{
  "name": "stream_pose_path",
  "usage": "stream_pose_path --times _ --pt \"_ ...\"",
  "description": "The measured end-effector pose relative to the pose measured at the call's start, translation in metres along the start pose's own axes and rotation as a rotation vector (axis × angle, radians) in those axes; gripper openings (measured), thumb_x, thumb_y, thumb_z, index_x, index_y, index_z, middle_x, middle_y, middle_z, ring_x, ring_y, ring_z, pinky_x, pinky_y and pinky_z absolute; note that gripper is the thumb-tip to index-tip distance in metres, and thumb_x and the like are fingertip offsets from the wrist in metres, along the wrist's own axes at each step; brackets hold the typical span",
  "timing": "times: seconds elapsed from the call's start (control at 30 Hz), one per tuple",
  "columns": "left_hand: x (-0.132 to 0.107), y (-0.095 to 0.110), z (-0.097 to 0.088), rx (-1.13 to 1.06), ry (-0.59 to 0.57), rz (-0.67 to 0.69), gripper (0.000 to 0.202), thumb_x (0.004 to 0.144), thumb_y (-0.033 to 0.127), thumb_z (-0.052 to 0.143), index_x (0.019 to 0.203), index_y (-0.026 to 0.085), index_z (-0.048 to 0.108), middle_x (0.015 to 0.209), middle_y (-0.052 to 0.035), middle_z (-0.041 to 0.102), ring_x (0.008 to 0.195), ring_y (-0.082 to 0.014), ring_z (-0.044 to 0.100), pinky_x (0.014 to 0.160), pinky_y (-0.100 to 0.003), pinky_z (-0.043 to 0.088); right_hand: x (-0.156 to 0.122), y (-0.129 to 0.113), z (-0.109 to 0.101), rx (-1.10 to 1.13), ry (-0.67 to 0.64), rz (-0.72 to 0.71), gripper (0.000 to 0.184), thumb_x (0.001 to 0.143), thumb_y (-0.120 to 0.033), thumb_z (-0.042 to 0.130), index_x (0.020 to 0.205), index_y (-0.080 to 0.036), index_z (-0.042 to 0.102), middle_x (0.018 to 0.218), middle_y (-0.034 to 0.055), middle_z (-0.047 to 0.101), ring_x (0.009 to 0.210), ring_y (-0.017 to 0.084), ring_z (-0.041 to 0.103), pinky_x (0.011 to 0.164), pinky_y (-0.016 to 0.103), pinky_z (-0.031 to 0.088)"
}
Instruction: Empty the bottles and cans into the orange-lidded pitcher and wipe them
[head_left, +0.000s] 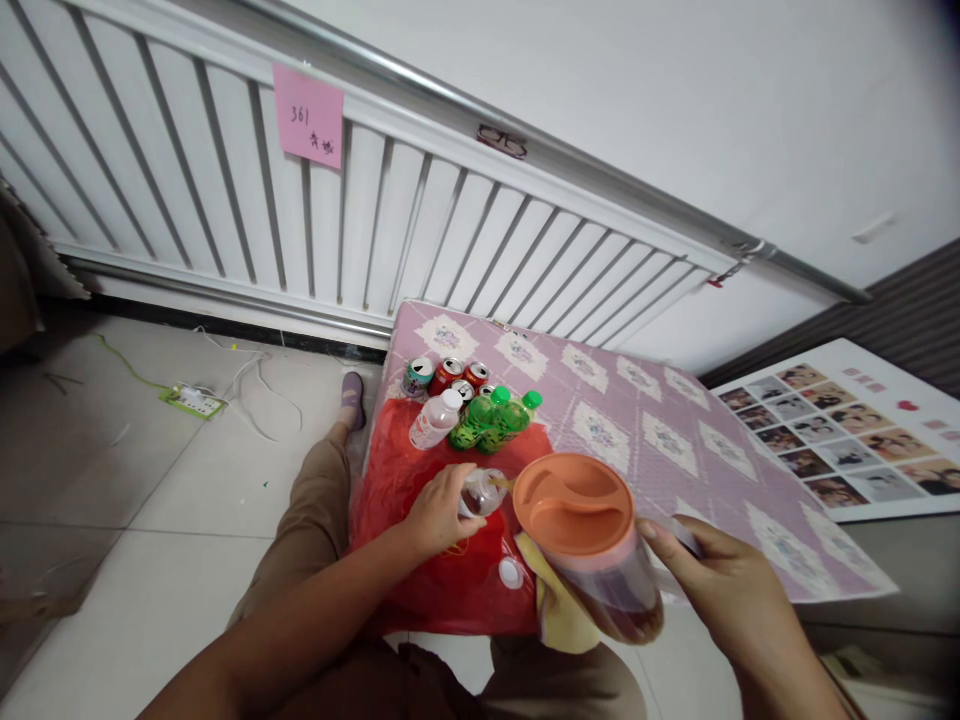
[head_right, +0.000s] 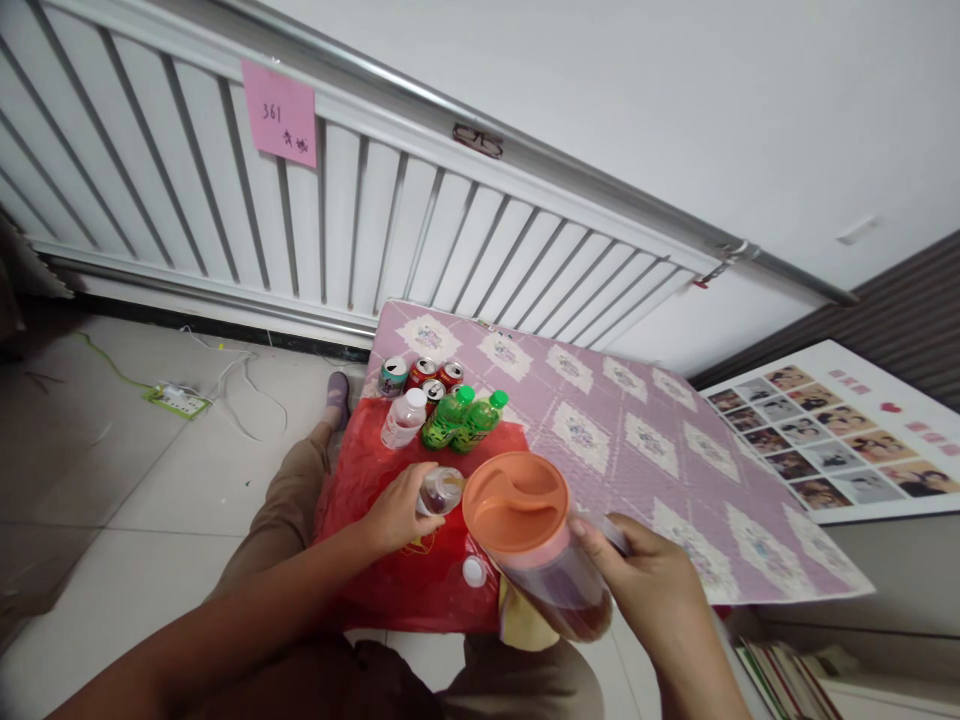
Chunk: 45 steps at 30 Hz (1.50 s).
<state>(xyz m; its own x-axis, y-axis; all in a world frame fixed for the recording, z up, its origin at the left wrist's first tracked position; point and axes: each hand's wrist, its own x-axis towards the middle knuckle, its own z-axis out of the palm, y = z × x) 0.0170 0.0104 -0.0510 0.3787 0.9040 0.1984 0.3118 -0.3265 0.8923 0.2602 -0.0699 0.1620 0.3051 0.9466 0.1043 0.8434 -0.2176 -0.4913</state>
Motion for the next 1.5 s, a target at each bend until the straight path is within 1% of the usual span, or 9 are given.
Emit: stream_pose_path --times 0.17,0.3,0.47,0.67,0.77,0.9,1.07,1.33,1.5 --pt "-0.001 -0.001 0.0 0.009 -0.008 0.004 0.078 0.071 0.023 0.079 0.138 0.02 0.038 0.134 -0.0146 0.054 0.125 -0.0319 0.055 0.108 -0.048 0.045 -0.001 0.002 0.001 -0.007 -0.028 0.028 0.046 0.071 -0.063 0.066 0.053 -0.021 0.059 0.053 -0.0013 0.05 0.052 0.014 0.047 0.046 0.024 0.039" --pt "0.0 -0.002 0.001 0.005 -0.005 0.007 0.078 0.071 0.024 0.078 0.138 0.02 0.038 0.134 -0.015 0.054 0.125 -0.032 0.055 0.108 -0.049 0.045 -0.003 0.0 0.002 -0.005 0.022 0.014 0.046 0.073 -0.064 0.064 0.057 -0.02 0.062 0.053 -0.0018 0.05 0.052 0.013 0.045 0.046 0.023 0.037" --pt "0.0 -0.003 0.002 0.002 0.003 0.013 0.078 0.071 0.024 0.078 0.138 0.021 0.038 0.134 -0.0139 0.054 0.125 -0.0319 0.055 0.108 -0.049 0.045 0.0 0.002 0.0 -0.024 -0.025 -0.004 0.045 0.073 -0.062 0.065 0.059 -0.02 0.066 0.053 -0.0011 0.054 0.051 0.014 0.048 0.045 0.023 0.04" --pt "0.0 -0.004 0.003 0.008 0.01 0.017 0.078 0.071 0.025 0.079 0.137 0.021 0.039 0.133 -0.0137 0.055 0.123 -0.0311 0.056 0.106 -0.048 0.047 -0.003 -0.004 0.0 -0.002 0.044 -0.046 0.045 0.073 -0.059 0.067 0.053 -0.02 0.059 0.049 -0.0026 0.047 0.047 0.012 0.042 0.042 0.023 0.034" --pt "0.0 -0.003 0.003 0.008 0.013 0.011 0.078 0.07 0.024 0.079 0.138 0.022 0.039 0.133 -0.0129 0.055 0.123 -0.0308 0.056 0.106 -0.048 0.046 -0.005 -0.009 0.002 0.009 0.065 -0.027 0.046 0.074 -0.06 0.066 0.053 -0.02 0.057 0.05 -0.0031 0.044 0.048 0.011 0.04 0.044 0.023 0.033" --pt "0.0 -0.002 0.002 0.003 0.011 0.01 0.078 0.07 0.023 0.079 0.137 0.022 0.039 0.133 -0.0132 0.055 0.124 -0.0314 0.055 0.107 -0.049 0.046 -0.003 -0.005 0.001 -0.014 0.024 -0.008 0.047 0.073 -0.061 0.065 0.052 -0.02 0.055 0.051 -0.003 0.042 0.049 0.011 0.04 0.043 0.023 0.034" --pt "0.0 -0.001 0.002 -0.003 0.008 0.005 0.078 0.07 0.023 0.08 0.137 0.022 0.04 0.132 -0.0131 0.056 0.123 -0.0317 0.055 0.106 -0.049 0.046 0.001 0.002 -0.002 -0.045 0.035 -0.077 0.047 0.073 -0.06 0.067 0.05 -0.022 0.053 0.048 -0.0034 0.041 0.046 0.011 0.039 0.04 0.023 0.033" --pt "0.0 -0.003 0.002 -0.019 0.009 0.013 0.078 0.07 0.024 0.079 0.137 0.021 0.04 0.133 -0.0136 0.055 0.124 -0.0317 0.056 0.106 -0.049 0.046 -0.001 0.004 -0.002 -0.058 0.005 -0.033 0.048 0.075 -0.063 0.064 0.053 -0.02 0.056 0.052 -0.0031 0.043 0.05 0.012 0.041 0.043 0.023 0.036" --pt "0.0 -0.004 0.002 -0.001 0.002 0.003 0.079 0.07 0.025 0.079 0.138 0.022 0.04 0.133 -0.0135 0.055 0.124 -0.0319 0.055 0.107 -0.049 0.046 0.001 0.006 -0.003 -0.058 -0.005 -0.047 0.046 0.075 -0.061 0.065 0.055 -0.02 0.059 0.052 -0.003 0.046 0.049 0.011 0.042 0.043 0.022 0.036"
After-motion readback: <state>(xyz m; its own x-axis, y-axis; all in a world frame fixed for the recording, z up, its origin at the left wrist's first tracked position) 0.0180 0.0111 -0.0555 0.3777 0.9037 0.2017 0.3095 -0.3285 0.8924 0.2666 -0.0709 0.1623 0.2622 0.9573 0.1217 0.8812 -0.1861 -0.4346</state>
